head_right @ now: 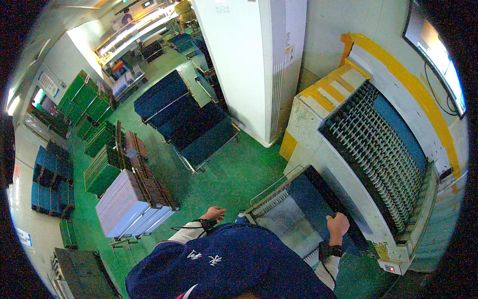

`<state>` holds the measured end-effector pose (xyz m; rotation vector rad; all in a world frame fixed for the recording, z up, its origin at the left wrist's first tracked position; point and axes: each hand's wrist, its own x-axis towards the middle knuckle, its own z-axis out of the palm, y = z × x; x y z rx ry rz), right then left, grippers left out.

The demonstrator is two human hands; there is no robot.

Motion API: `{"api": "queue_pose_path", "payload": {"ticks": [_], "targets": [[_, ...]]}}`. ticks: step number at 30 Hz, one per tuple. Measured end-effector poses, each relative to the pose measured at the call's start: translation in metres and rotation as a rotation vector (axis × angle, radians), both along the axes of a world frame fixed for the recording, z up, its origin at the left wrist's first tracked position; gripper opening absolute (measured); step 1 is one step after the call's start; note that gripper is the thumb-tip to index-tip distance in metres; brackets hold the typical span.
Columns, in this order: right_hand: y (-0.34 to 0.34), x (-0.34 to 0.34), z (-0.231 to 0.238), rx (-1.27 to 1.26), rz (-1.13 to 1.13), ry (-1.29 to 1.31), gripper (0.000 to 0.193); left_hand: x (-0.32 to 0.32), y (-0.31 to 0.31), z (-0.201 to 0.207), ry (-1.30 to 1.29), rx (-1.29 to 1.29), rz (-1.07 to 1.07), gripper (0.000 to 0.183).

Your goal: Unloading metal or plastic sheets from a processing machine and placing them into a sorting rack.

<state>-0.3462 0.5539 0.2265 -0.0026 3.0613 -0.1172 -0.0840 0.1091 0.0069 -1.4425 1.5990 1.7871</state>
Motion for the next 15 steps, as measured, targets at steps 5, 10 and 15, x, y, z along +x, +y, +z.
{"api": "queue_pose_path", "payload": {"ticks": [5,10,15], "targets": [[0.002,-0.001,-0.004,0.006,0.01,0.023,0.036,-0.002,0.002,0.006,0.0,0.01,0.031,0.036],[0.001,0.0,-0.003,0.0,0.018,0.035,0.035,0.0,-0.002,-0.009,0.019,0.008,0.031,0.036],[-0.002,0.0,0.003,0.005,0.02,0.009,0.034,0.0,-0.002,-0.008,0.002,-0.008,0.004,0.035]]}}
